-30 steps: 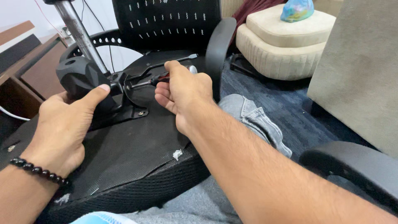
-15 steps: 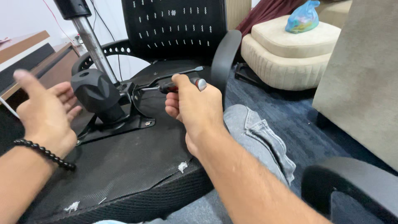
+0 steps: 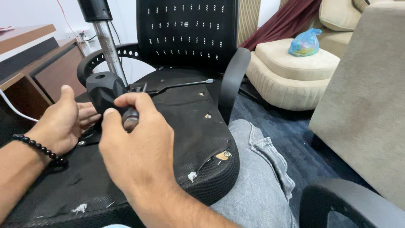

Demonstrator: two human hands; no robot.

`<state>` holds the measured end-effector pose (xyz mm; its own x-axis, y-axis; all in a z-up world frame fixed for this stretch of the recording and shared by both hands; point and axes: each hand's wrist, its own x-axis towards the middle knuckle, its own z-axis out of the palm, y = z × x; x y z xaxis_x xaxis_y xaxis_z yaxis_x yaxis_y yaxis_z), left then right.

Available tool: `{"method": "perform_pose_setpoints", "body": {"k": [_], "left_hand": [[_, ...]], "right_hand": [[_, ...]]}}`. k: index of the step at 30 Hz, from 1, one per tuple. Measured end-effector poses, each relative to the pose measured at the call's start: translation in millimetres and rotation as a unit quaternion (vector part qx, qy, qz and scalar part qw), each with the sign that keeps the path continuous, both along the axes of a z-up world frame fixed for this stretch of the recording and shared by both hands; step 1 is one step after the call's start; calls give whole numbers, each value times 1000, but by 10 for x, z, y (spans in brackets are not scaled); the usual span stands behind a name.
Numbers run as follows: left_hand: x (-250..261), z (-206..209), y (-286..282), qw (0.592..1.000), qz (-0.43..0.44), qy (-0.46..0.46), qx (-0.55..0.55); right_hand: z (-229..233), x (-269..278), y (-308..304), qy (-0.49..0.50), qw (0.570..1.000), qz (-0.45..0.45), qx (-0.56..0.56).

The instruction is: The person uses a screwdriver to tighten screws on the underside of an office chair seat, securing the gas lift mechanism to the seat base. The person works methodically, tightening each screw in turn.

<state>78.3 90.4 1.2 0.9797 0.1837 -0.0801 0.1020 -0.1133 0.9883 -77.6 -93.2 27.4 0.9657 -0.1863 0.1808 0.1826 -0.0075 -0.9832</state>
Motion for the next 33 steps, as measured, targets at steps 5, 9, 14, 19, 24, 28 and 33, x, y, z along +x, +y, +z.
{"method": "perform_pose_setpoints", "body": {"k": [5,9,14,19,24,28,33], "left_hand": [[81,-139,133,993,53,-39,96],[229,-212,525,998,-15,-30,44],[311,-275,669,994,-55,-29,-87],[227,-123,715,995,72,-2,-66],[135,-302,951,898,260,0,355],[422,-415,1210,879,151,156,425],[486,-311,1425,894,77,296,328]], "right_hand": [[-9,294,142,-41,993,-40,-106],[-12,558,288,1,983,-46,-176],[74,803,426,22,956,-113,-269],[98,954,399,47,930,-80,-357],[67,921,329,52,935,-50,-348],[33,918,320,22,938,-60,-340],[74,957,288,26,935,-68,-348]]}}
